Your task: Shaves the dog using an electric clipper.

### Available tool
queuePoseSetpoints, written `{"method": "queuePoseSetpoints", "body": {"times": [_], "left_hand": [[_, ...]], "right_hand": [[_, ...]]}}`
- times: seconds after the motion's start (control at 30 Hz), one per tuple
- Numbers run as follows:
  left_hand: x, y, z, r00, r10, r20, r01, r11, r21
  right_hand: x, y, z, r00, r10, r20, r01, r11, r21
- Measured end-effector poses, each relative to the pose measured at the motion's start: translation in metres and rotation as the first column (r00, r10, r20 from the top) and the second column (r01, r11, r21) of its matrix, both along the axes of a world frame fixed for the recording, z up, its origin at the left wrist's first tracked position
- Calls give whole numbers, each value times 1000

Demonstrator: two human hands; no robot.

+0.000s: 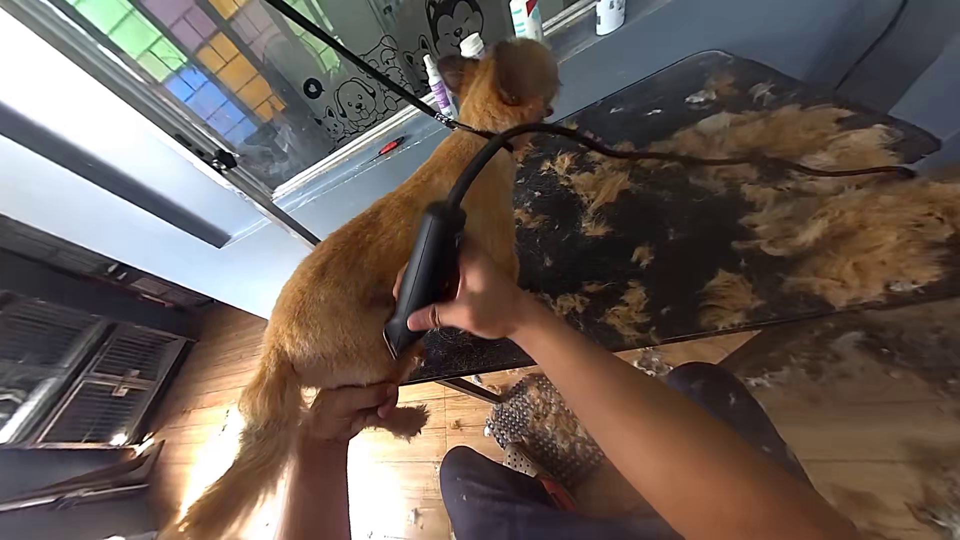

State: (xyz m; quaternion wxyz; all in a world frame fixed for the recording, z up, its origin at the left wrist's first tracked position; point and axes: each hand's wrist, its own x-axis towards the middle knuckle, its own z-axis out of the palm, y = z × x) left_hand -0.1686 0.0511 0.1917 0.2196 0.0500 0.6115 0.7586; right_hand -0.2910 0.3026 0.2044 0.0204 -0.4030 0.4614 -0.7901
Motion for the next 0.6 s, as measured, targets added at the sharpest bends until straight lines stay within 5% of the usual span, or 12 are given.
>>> {"method": "queuePoseSetpoints", "body": {"times": [0.1,0.27,0.43,0.6], "left_hand": [[0,5,-3,994,47,-95,-50,998,-26],[-5,11,-39,882,230,-412,-178,971,161],[-11,34,-75,795,407,-451,-232,889,394],[-8,54,-70,742,408,-533,-316,913,259]], "right_hand": [[19,12,-25,997,-47,-68,61,973,222],[21,55,-55,966,247,82,-257,856,449],[16,86,-63,977,82,198,-106,988,114],[16,88,-44,981,-148,123,171,965,-201]]}}
